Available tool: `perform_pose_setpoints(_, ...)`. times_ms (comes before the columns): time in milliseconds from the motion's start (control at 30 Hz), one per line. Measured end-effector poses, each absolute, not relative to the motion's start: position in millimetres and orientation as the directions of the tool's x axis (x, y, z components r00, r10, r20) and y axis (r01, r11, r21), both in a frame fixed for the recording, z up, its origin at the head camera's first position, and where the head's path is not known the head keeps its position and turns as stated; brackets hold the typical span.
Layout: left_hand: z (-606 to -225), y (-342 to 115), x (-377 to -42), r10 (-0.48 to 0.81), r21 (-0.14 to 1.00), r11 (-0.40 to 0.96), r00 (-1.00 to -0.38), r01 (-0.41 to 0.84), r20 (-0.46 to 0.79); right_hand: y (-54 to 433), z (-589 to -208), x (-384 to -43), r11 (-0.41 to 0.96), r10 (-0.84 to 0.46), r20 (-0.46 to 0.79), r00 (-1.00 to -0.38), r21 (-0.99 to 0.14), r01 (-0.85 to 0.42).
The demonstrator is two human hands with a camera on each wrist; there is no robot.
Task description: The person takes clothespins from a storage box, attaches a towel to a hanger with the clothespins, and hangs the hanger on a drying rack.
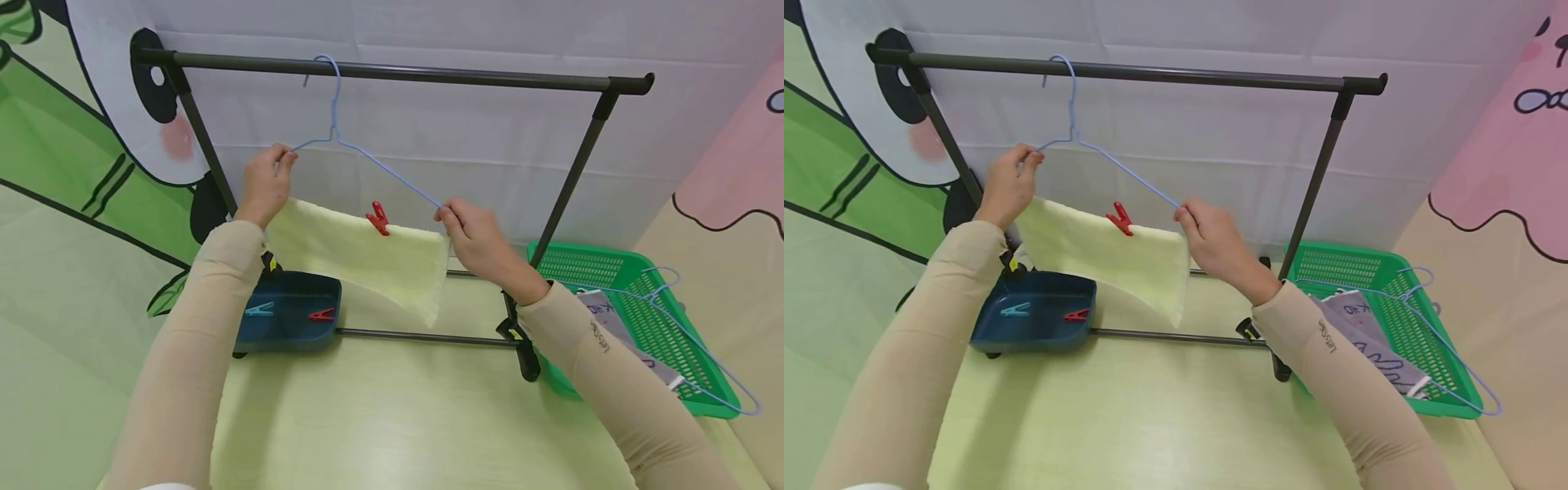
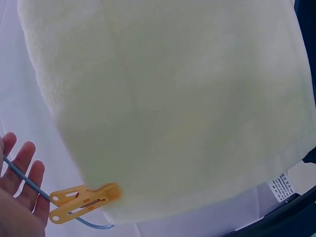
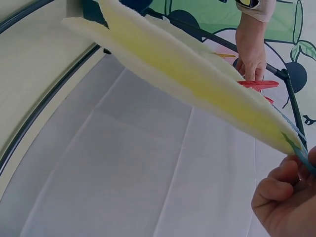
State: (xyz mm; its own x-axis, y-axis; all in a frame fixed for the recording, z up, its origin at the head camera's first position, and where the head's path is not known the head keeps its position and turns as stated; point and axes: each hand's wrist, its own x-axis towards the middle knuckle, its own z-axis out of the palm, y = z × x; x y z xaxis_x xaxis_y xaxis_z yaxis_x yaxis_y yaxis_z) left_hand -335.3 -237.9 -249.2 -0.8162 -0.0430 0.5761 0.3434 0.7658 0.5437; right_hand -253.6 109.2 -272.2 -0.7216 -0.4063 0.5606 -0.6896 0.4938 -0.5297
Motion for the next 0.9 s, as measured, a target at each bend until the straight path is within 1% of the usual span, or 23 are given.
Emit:
perform_pose_setpoints(167, -246.8, -242.9, -335.1, -0.037, 0.519, 0.784, -0.808, 0.341, 0.587, 104.4, -274.1, -254.0, 0.482, -0.411, 0.562, -0.718, -0.534, -0.694)
perform_pose_setpoints(467, -245.5, -252.7, -331.1, -0.052, 0.517, 0.802, -0.828, 0.299, 0.559, 91.7, -275.5, -252.3, 0.477, -0.429, 0.566, -0.704, -0.520, -0.709)
perform_pose_setpoints(667, -243.9, -257.0, -332.0, -0.065, 0.493, 0.818, -0.806, 0.295, 0.589, 81.4, -274.3, -251.9, 0.475, -0.433, 0.569, -0.699, -0.515, -0.713)
perform_pose_setpoints(900, -241.3, -261.9, -333.8, -0.111, 0.490, 0.834, -0.794, 0.253, 0.598, 69.8, -275.6, -251.9, 0.460, -0.447, 0.565, -0.693, -0.519, -0.720)
